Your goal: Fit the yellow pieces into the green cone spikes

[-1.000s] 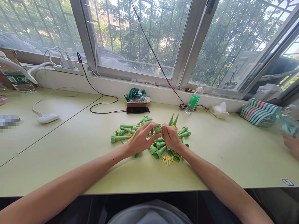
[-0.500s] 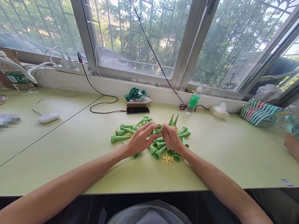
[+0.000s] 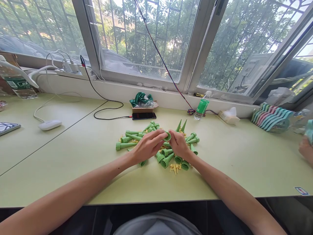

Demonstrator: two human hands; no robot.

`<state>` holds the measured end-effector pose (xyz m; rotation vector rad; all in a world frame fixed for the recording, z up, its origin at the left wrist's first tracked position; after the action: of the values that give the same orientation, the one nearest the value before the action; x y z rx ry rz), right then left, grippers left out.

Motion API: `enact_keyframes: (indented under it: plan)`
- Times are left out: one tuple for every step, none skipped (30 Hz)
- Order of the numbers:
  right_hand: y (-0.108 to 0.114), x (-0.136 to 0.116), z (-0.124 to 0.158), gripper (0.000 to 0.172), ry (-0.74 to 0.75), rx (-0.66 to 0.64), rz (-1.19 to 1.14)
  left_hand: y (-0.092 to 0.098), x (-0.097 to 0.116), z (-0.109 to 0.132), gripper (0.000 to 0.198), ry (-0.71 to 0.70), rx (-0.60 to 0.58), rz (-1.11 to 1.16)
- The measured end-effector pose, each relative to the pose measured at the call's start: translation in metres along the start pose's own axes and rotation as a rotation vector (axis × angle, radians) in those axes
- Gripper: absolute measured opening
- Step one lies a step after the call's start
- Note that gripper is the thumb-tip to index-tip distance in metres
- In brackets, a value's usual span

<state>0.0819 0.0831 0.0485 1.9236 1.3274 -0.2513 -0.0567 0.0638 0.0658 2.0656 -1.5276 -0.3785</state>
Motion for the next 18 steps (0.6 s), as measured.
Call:
enact_keyframes:
  plan:
    - [0.0,0.001,0.0,0.043,-0.008,0.0,-0.008,0.0,0.0,0.0,0.027,0.011,0.001,0.009]
    - [0.0,0.001,0.0,0.044,-0.016,0.001,-0.018,0.0,-0.001,-0.001,0.027,0.028,0.003,0.023]
    - [-0.001,0.002,0.001,0.044,-0.023,0.001,-0.03,0.001,-0.002,-0.002,0.027,0.048,0.008,0.041]
    - [-0.001,0.003,0.001,0.045,-0.027,0.002,-0.043,0.001,-0.003,-0.002,0.027,0.072,0.015,0.058]
    - [-0.001,0.003,0.001,0.045,-0.029,0.003,-0.054,0.001,-0.005,-0.003,0.027,0.098,0.024,0.071]
    - [-0.001,0.003,0.001,0.045,-0.029,0.003,-0.062,0.002,-0.006,-0.003,0.026,0.124,0.036,0.08]
    - [-0.001,0.002,0.001,0.045,-0.028,0.0,-0.064,0.002,-0.008,-0.003,0.025,0.147,0.048,0.085]
    - [-0.002,0.002,0.001,0.045,-0.028,-0.007,-0.061,0.002,-0.009,-0.003,0.024,0.165,0.059,0.089]
    - [-0.002,0.001,0.001,0.044,-0.027,-0.015,-0.054,0.003,-0.01,-0.003,0.023,0.181,0.068,0.094]
    - [-0.002,0.0,0.001,0.044,-0.026,-0.022,-0.046,0.003,-0.01,-0.003,0.024,0.2,0.074,0.105]
    - [-0.002,-0.001,0.001,0.043,-0.024,-0.025,-0.038,0.003,-0.011,-0.003,0.026,0.227,0.078,0.124]
    - [-0.002,-0.001,0.001,0.043,-0.022,-0.025,-0.03,0.002,-0.012,-0.003,0.029,0.263,0.079,0.154]
    - [-0.001,-0.002,0.001,0.042,-0.021,-0.019,-0.023,0.002,-0.013,-0.003,0.032,0.307,0.079,0.191]
    - [0.0,-0.002,0.0,0.041,-0.022,-0.006,-0.016,0.001,-0.015,-0.003,0.035,0.352,0.079,0.231]
    - [0.001,-0.002,0.0,0.041,-0.024,0.01,-0.01,0.001,-0.016,-0.003,0.037,0.392,0.08,0.269]
    - [0.003,-0.002,0.0,0.04,-0.026,0.029,-0.004,0.001,-0.017,-0.003,0.036,0.426,0.082,0.303]
    - [0.004,-0.002,0.0,0.039,-0.027,0.049,0.005,0.001,-0.019,-0.003,0.033,0.454,0.083,0.33]
    - [0.006,-0.002,0.0,0.038,-0.028,0.065,0.015,0.0,-0.02,-0.003,0.029,0.481,0.081,0.352]
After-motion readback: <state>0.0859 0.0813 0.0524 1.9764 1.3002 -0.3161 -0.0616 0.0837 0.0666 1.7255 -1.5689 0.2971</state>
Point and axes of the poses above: each hand's wrist, its own z-axis away from the middle knuckle, its own y-axis out of the back of the hand, x = y × z, the point moved 6 cm from there along -z, towards the middle knuckle, and after that the axes turned 3 degrees about y, right-handed, at the moved point
